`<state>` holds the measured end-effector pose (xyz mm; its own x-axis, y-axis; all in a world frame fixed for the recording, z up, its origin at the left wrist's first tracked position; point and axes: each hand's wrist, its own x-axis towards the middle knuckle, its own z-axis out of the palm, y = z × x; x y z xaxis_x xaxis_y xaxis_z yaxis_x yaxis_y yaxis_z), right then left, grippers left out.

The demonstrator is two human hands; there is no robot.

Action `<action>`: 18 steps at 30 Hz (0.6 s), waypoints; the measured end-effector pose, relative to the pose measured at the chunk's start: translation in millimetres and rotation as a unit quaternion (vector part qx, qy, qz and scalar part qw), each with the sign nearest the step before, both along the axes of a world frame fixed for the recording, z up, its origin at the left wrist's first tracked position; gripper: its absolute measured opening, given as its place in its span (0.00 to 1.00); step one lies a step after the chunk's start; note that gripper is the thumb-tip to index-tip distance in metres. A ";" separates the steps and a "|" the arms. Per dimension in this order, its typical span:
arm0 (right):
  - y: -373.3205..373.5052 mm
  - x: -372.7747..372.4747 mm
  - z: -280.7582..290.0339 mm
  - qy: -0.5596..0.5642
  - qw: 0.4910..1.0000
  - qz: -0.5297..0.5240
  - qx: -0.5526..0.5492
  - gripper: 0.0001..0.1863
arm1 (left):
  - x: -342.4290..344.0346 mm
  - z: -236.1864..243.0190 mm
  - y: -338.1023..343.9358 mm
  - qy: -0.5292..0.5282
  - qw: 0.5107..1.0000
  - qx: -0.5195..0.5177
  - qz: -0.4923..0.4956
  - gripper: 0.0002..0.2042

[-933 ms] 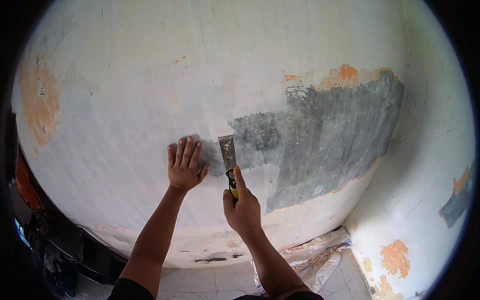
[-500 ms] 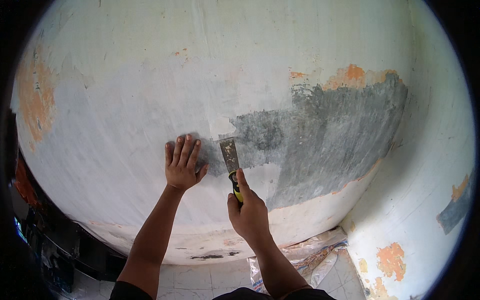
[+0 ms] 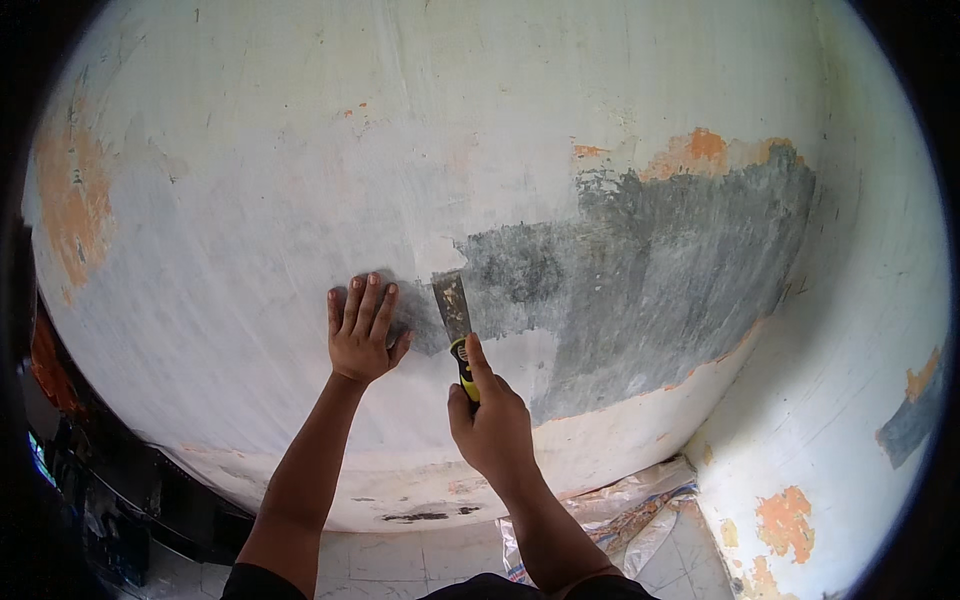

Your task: Scrape old paint or plaster from an interior wall using a hand scraper tool.

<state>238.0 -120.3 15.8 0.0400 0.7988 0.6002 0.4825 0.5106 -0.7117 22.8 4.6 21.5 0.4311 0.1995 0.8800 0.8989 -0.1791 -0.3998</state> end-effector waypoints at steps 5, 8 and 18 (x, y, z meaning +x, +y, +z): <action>-5.3 0.6 2.9 -0.005 1.000 0.009 -0.021 0.35 | -5.4 -2.0 0.8 0.001 1.000 0.005 0.000 0.29; -8.2 1.7 4.8 -0.019 0.999 -0.002 -0.045 0.35 | -5.0 -1.2 2.5 0.000 1.000 -0.004 -0.006 0.29; 2.2 -2.7 -9.1 0.015 1.000 0.002 0.001 0.35 | -6.1 1.1 -0.8 0.002 1.000 -0.003 0.000 0.28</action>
